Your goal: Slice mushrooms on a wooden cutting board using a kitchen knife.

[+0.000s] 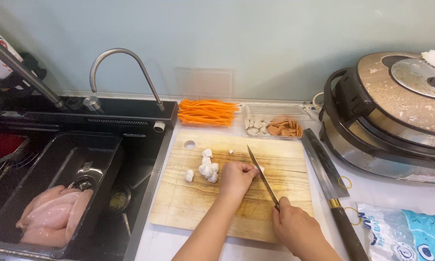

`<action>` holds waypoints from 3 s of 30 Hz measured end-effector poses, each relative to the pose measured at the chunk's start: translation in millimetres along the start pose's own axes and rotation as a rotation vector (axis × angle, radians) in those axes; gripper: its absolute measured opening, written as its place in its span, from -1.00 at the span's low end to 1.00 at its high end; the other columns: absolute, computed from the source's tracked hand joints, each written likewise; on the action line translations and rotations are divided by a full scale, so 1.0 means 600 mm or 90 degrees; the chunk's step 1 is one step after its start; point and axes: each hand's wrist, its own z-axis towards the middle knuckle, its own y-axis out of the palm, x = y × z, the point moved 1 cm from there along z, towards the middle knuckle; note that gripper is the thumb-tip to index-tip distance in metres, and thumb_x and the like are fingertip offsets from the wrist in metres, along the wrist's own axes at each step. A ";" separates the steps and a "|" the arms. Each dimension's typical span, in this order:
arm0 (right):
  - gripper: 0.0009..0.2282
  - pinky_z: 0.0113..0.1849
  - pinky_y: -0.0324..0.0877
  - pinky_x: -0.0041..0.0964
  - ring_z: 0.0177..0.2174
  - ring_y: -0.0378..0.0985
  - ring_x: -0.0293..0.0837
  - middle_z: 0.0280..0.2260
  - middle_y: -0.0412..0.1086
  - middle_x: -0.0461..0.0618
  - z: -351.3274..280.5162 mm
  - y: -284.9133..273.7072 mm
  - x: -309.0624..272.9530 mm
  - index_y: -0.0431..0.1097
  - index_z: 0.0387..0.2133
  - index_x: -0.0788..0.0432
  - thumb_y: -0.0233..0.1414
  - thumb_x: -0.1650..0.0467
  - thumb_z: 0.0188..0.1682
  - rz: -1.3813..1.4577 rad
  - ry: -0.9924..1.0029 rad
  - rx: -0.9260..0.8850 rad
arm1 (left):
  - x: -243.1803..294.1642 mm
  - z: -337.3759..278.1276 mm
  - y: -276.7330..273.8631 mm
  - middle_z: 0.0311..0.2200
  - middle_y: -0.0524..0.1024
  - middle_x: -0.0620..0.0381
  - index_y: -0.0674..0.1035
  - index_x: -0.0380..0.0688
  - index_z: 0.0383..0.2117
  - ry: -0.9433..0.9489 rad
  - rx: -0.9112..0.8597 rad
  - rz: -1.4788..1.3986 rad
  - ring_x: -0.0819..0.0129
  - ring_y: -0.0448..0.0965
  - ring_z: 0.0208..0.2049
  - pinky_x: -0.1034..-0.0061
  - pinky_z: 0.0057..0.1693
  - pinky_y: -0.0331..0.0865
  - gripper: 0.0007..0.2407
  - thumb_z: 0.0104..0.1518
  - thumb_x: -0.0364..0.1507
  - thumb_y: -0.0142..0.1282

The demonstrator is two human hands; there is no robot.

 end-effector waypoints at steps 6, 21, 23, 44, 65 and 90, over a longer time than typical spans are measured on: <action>-0.70 -0.31 0.62 0.00 -0.50 0.71 0.20 -0.39 0.54 0.13 -0.028 -0.043 -0.014 0.26 -0.28 0.18 -0.24 0.20 0.15 0.087 0.084 -0.131 | 0.014 -0.015 0.000 -0.55 0.67 0.00 0.74 -0.20 -0.48 0.029 0.031 -0.002 0.28 0.66 -0.54 0.42 -0.30 0.49 -0.86 -0.06 -0.39 0.37; -0.70 -0.58 0.46 -0.12 -0.76 0.54 0.00 -0.68 0.45 0.10 -0.059 -0.070 -0.017 0.31 -0.30 0.13 -0.17 0.15 0.12 0.216 0.100 -0.157 | -0.015 0.001 -0.019 -0.49 0.69 -0.01 0.75 -0.16 -0.38 0.001 0.016 -0.039 0.32 0.71 -0.49 0.47 -0.25 0.52 -0.87 -0.04 -0.45 0.35; -0.70 -0.57 0.47 -0.13 -0.76 0.54 -0.01 -0.67 0.48 0.09 -0.057 -0.059 -0.019 0.29 -0.29 0.12 -0.18 0.15 0.12 0.206 0.094 -0.166 | -0.014 0.003 -0.022 -0.51 0.69 -0.01 0.75 -0.17 -0.39 -0.017 0.008 -0.037 0.33 0.70 -0.51 0.48 -0.27 0.51 -0.87 -0.06 -0.46 0.36; -0.67 -0.53 0.43 -0.09 -0.72 0.48 -0.05 -0.67 0.48 0.12 -0.040 -0.034 0.048 0.39 -0.37 0.16 -0.10 0.15 0.10 0.180 0.009 -0.126 | -0.010 -0.006 -0.008 -0.35 0.57 -0.12 0.70 -0.20 -0.35 0.091 0.076 0.045 0.06 0.59 -0.29 0.30 -0.10 0.46 -0.86 -0.05 -0.52 0.30; -0.70 -0.67 0.30 -0.11 -0.83 0.43 -0.04 -0.76 0.33 0.10 -0.050 -0.085 0.044 0.32 -0.35 0.22 -0.11 0.19 0.10 0.355 0.176 -0.138 | 0.056 -0.011 0.028 0.05 0.34 0.04 0.72 0.05 -0.32 0.048 -0.129 0.330 0.07 0.20 0.21 0.16 0.29 0.11 -0.77 0.11 -0.16 0.14; -0.69 -0.46 0.53 -0.07 -0.75 0.54 0.02 -0.61 0.53 0.17 -0.022 -0.056 0.022 0.29 -0.30 0.17 -0.22 0.18 0.13 0.145 0.094 -0.126 | 0.084 -0.021 0.029 0.16 0.24 0.05 0.70 0.09 -0.14 -0.044 -0.140 0.339 0.08 0.12 0.22 0.10 0.27 0.00 -0.74 0.17 -0.17 0.08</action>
